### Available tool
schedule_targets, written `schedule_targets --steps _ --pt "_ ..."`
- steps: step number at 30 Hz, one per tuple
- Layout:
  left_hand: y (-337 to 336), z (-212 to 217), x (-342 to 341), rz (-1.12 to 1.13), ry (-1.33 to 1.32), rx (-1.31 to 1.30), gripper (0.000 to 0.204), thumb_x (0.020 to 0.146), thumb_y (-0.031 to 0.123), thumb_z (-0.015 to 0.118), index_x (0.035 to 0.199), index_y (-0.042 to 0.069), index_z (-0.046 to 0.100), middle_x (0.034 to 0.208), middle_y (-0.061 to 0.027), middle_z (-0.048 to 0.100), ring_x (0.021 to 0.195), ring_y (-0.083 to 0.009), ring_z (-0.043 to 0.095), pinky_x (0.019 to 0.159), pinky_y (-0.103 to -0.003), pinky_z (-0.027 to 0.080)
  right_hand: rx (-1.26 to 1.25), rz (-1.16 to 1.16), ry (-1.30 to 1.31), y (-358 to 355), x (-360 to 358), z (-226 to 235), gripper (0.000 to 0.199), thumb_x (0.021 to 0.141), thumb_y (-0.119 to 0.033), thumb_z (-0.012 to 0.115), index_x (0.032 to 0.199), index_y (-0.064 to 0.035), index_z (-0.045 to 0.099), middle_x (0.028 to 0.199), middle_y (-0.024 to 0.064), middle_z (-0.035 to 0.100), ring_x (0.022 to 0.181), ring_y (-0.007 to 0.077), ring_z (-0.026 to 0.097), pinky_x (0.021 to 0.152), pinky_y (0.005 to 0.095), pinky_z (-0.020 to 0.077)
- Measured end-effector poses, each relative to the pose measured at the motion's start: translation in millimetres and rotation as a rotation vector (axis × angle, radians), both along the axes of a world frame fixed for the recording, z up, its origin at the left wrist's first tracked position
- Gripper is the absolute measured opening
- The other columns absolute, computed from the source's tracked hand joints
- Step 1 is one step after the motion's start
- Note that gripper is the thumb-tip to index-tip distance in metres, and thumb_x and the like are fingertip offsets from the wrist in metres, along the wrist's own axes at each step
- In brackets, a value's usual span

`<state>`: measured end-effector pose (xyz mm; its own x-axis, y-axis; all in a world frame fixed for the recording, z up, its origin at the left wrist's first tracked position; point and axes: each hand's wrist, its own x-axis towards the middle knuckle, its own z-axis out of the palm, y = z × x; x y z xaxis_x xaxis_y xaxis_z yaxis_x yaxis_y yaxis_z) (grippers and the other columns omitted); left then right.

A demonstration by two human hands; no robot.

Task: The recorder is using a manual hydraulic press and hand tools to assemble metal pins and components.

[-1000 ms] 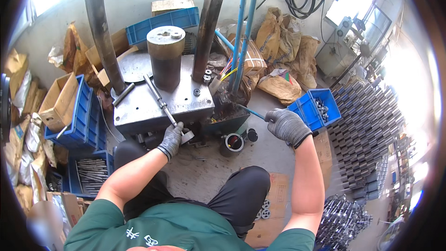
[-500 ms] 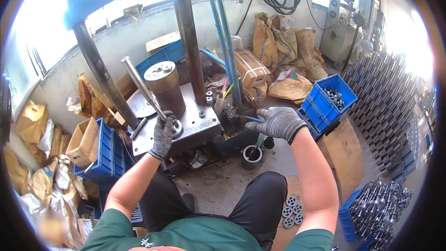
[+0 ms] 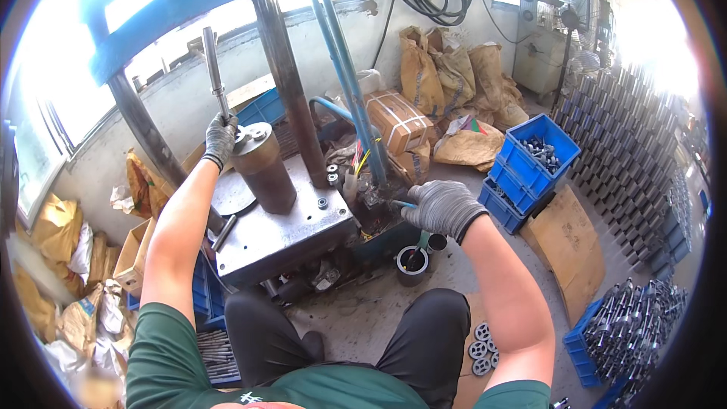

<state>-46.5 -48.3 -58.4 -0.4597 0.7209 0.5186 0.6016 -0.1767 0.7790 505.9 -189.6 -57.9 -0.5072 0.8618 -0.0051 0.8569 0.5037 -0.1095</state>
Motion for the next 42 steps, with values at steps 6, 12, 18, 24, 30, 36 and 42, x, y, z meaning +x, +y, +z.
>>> schedule_targets --steps 6,12,18,24,30,36,42 --pt "35 -13 -6 -0.108 -0.087 0.008 0.010 0.098 0.009 0.070 0.105 0.002 0.067 0.084 -0.0041 0.068 0.073 -0.0128 0.064 0.068 -0.032 0.055 -0.029 0.001 0.067 5 -2 -7 0.043 0.094 -0.045 0.059 0.109 -0.0082 0.075 0.102 0.0189 0.075 0.102 0.0372 0.071 0.091 0.0482 0.0552" --pt "22 -9 21 -0.024 0.056 -0.010 0.033 0.079 0.004 0.076 0.111 0.004 0.070 0.092 -0.0104 0.074 0.086 -0.0220 0.071 0.083 -0.035 0.055 0.020 0.014 0.075 0 1 -6 0.039 0.093 -0.042 0.061 0.109 -0.0079 0.073 0.099 0.0184 0.074 0.098 0.0369 0.071 0.088 0.0481 0.0557" --pt "29 -16 6 -0.037 -0.029 0.051 0.026 0.099 0.024 0.068 0.116 0.005 0.069 0.092 -0.0112 0.073 0.086 -0.0197 0.069 0.083 -0.036 0.053 0.009 0.147 0.036 1 -4 -10 0.036 0.091 -0.034 0.068 0.115 -0.0072 0.073 0.097 0.0169 0.076 0.092 0.0351 0.073 0.083 0.0438 0.0584" --pt "15 -11 13 0.005 0.041 0.042 0.029 0.102 0.032 0.066 0.113 0.005 0.069 0.094 -0.0145 0.073 0.086 -0.0260 0.068 0.084 -0.039 0.052 -0.253 0.193 -0.051 -17 15 -35 0.031 0.089 -0.030 0.068 0.110 -0.0089 0.076 0.099 0.0171 0.075 0.093 0.0362 0.072 0.084 0.0434 0.0584" --pt "10 -7 22 -0.014 0.001 0.059 0.031 0.102 0.033 0.066 0.113 0.005 0.069 0.093 -0.0133 0.074 0.087 -0.0250 0.068 0.084 -0.039 0.052 -0.250 0.184 0.034 -51 37 -77 0.022 0.089 -0.028 0.067 0.092 -0.0067 0.073 0.088 0.0194 0.070 0.084 0.0401 0.069 0.077 0.0467 0.0564" --pt "6 -4 20 -0.089 -0.124 0.100 0.030 0.107 0.031 0.060 0.115 0.004 0.070 0.094 -0.0090 0.076 0.088 -0.0183 0.069 0.085 -0.034 0.053 -0.162 0.047 0.143 -61 30 -84 0.023 0.090 -0.029 0.068 0.085 -0.0066 0.071 0.079 0.0204 0.066 0.077 0.0410 0.067 0.072 0.0473 0.0548" --pt "11 -7 12 -0.096 -0.113 0.103 0.030 0.106 0.031 0.061 0.114 0.004 0.070 0.092 -0.0089 0.076 0.085 -0.0181 0.070 0.082 -0.034 0.053 -0.232 -0.043 0.133 -60 27 -76 0.026 0.092 -0.032 0.066 0.093 -0.0078 0.075 0.086 0.0212 0.070 0.083 0.0420 0.068 0.077 0.0496 0.0554"
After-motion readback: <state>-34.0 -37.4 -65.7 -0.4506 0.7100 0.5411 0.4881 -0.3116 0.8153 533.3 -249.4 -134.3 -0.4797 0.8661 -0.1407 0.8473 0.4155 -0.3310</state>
